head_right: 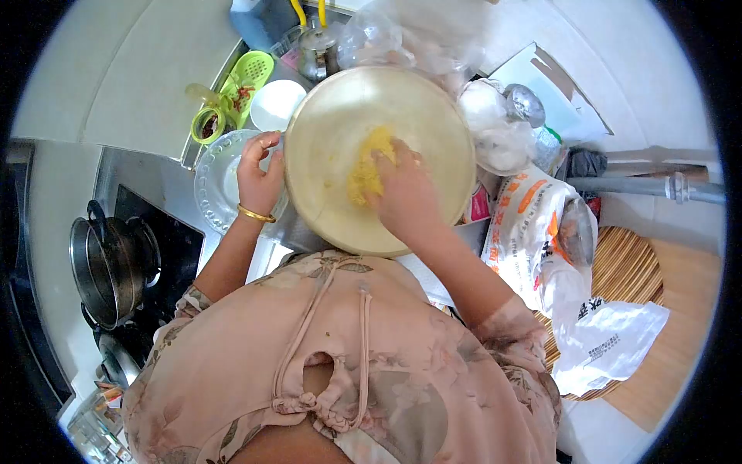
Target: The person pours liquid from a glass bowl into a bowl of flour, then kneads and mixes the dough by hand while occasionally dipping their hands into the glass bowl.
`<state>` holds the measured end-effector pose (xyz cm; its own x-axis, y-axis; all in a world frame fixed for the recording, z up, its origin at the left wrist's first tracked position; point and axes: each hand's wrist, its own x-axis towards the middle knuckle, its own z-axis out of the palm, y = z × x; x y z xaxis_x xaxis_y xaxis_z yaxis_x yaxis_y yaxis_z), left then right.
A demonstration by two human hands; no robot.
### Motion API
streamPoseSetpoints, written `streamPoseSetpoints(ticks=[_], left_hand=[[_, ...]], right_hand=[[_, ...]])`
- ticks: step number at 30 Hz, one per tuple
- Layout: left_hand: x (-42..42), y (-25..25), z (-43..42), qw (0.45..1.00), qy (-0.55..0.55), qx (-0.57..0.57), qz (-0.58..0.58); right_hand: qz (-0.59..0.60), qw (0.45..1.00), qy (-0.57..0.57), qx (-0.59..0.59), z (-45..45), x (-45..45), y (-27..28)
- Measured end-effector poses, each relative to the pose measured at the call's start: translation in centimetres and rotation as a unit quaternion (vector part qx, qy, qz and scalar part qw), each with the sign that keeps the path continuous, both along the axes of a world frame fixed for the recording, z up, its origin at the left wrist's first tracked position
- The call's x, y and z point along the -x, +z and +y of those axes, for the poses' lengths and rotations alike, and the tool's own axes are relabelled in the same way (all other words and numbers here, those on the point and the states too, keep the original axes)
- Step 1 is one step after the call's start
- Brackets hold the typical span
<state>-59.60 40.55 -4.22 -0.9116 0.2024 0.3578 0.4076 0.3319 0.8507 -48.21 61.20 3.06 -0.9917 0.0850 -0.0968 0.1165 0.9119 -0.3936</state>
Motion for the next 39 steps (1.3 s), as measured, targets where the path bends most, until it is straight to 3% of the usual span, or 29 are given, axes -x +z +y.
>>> streamPoseSetpoints(ticks=[1, 3, 5, 8, 11, 14, 17, 20, 22, 25, 29, 31, 34, 37, 39], left_hand=[[-0.2, -0.2, -0.4, 1.000, -0.001, 0.002, -0.004], [-0.5, -0.4, -1.2, 0.999, 0.006, -0.019, -0.040], [-0.8, -0.6, -2.0, 0.998, 0.011, -0.034, -0.055], [-1.4, -1.0, -4.1, 0.996, 0.033, -0.049, -0.060], [-2.2, -1.8, -6.6, 0.991, 0.074, -0.076, -0.079], [-2.7, -3.1, -10.2, 0.982, 0.128, -0.101, -0.098], [-3.0, -3.6, -13.4, 0.972, 0.178, -0.119, -0.101], [-3.3, -4.5, -15.7, 0.963, 0.213, -0.126, -0.108], [-3.6, -4.9, -16.5, 0.957, 0.229, -0.127, -0.126], [-4.0, -7.0, -17.2, 0.940, 0.232, -0.199, -0.150], [-4.5, -7.3, -16.8, 0.934, 0.255, -0.157, -0.195], [-4.4, -7.7, -16.8, 0.939, 0.245, -0.178, -0.163], [-4.2, -7.0, -16.9, 0.939, 0.256, -0.162, -0.164], [-3.8, -7.1, -17.3, 0.940, 0.254, -0.150, -0.173], [-3.7, -7.1, -17.3, 0.940, 0.247, -0.159, -0.173]], right_hand=[[0.036, 0.999, 0.016, -0.017, -0.7, 0.8, -1.1], [-0.099, 0.982, 0.076, 0.144, -2.8, 3.1, -4.0], [-0.101, 0.979, 0.152, 0.090, -4.8, 4.8, -8.3], [-0.168, 0.973, 0.128, -0.094, -7.2, 7.8, -10.4], [-0.227, 0.958, 0.147, -0.092, -7.2, 7.7, -11.1], [-0.178, 0.949, 0.196, -0.173, -6.7, 5.2, -12.5], [-0.088, 0.949, 0.259, -0.158, -5.2, 4.4, -12.4], [-0.044, 0.941, 0.234, -0.241, -5.7, 4.6, -8.3], [-0.081, 0.958, 0.088, -0.262, -4.2, 4.7, -7.1], [0.009, 0.991, 0.016, -0.135, -2.0, 2.7, -9.2], [-0.087, 0.977, 0.115, -0.156, -1.1, 2.8, -10.9], [-0.170, 0.946, 0.180, -0.208, -3.0, 3.0, -7.3], [-0.089, 0.957, 0.178, -0.213, -5.8, 2.9, -2.2], [-0.057, 0.990, 0.123, 0.026, -11.6, 6.2, 0.9], [-0.036, 0.970, 0.221, 0.095, -14.4, 8.2, -2.1]])
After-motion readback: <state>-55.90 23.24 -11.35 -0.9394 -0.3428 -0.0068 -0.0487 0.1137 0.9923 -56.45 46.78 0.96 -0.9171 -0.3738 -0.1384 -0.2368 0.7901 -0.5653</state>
